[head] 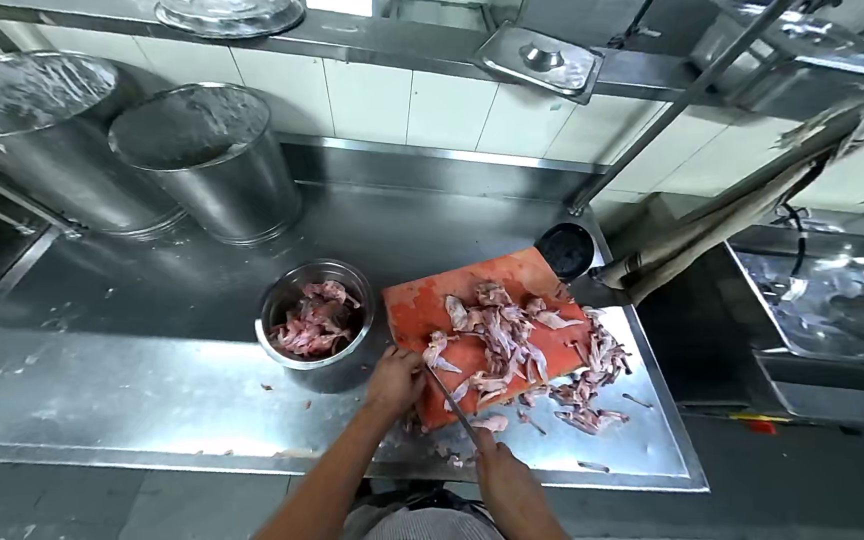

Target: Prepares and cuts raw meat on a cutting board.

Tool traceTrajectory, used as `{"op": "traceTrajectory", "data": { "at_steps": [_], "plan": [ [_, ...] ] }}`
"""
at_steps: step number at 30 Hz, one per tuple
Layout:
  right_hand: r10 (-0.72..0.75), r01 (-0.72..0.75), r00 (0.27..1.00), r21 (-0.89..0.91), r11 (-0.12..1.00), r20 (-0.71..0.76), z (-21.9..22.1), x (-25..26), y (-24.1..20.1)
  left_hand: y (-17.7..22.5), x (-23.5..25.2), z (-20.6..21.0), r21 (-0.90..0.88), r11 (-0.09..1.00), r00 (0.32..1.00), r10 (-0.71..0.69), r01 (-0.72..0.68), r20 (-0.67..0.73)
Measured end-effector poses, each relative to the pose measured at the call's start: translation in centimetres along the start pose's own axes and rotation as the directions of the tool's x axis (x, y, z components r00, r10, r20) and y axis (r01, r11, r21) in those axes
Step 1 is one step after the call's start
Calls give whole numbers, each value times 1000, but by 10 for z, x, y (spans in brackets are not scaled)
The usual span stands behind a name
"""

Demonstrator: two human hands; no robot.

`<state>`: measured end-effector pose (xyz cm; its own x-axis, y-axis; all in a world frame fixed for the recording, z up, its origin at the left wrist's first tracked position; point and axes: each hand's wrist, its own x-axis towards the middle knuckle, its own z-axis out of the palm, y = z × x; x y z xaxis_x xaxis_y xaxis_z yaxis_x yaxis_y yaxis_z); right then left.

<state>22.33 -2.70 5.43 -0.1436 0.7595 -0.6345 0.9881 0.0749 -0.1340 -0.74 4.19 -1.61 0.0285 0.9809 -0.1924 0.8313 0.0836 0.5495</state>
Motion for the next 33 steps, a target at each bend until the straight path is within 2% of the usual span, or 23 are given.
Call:
{"op": "traceTrajectory", "data": {
  "at_steps": [2, 5, 8, 10, 13, 17, 22, 25, 28, 31, 33],
  "plan": [
    [29, -29, 1000, -9, 1000, 7, 0, 4, -11, -1, 2, 0, -21, 1000, 1000, 9, -8, 13],
    [-21, 21, 1000, 35, 999, 1, -11, 23, -39, -5, 1, 2, -67, 997, 999, 44, -43, 14],
    [-2, 3, 1000, 57, 998, -4, -15, 42, -63, -9, -3, 1, -87, 994, 997, 75, -73, 18],
    [25, -24, 1000, 52, 998, -12, -8, 40, -63, -13, -2, 4, -79, 992, 995, 98, -100, -27],
    [75, -76, 997, 72, 995, 18, 16, 13, -37, -17, -4, 10, -92, 988, 991, 114, -120, -68],
    [173, -177, 984, 95, 980, 48, 45, -20, -12, -19, -4, 9, -120, 986, 992, 112, -120, -65],
    [102, -102, 995, 113, 988, 6, 22, 12, -43, -15, -3, -2, -97, 985, 987, 147, -142, 57],
    [111, -114, 993, 102, 988, 32, 12, 18, -51, -9, -4, -3, -28, 993, 986, 114, -111, 118],
    [128, -145, 986, 163, 976, 106, 29, -15, -22, -12, -12, -1, -88, 996, 999, 2, 2, 42],
    [31, -53, 996, 267, 962, 85, 49, -55, 32, -8, -26, 0, -226, 967, 990, -133, 120, -44],
    [15, -14, 1000, 353, 936, -1, 57, -74, 65, 11, -33, -4, -243, 962, 992, -121, 127, 39]
  ]
}}
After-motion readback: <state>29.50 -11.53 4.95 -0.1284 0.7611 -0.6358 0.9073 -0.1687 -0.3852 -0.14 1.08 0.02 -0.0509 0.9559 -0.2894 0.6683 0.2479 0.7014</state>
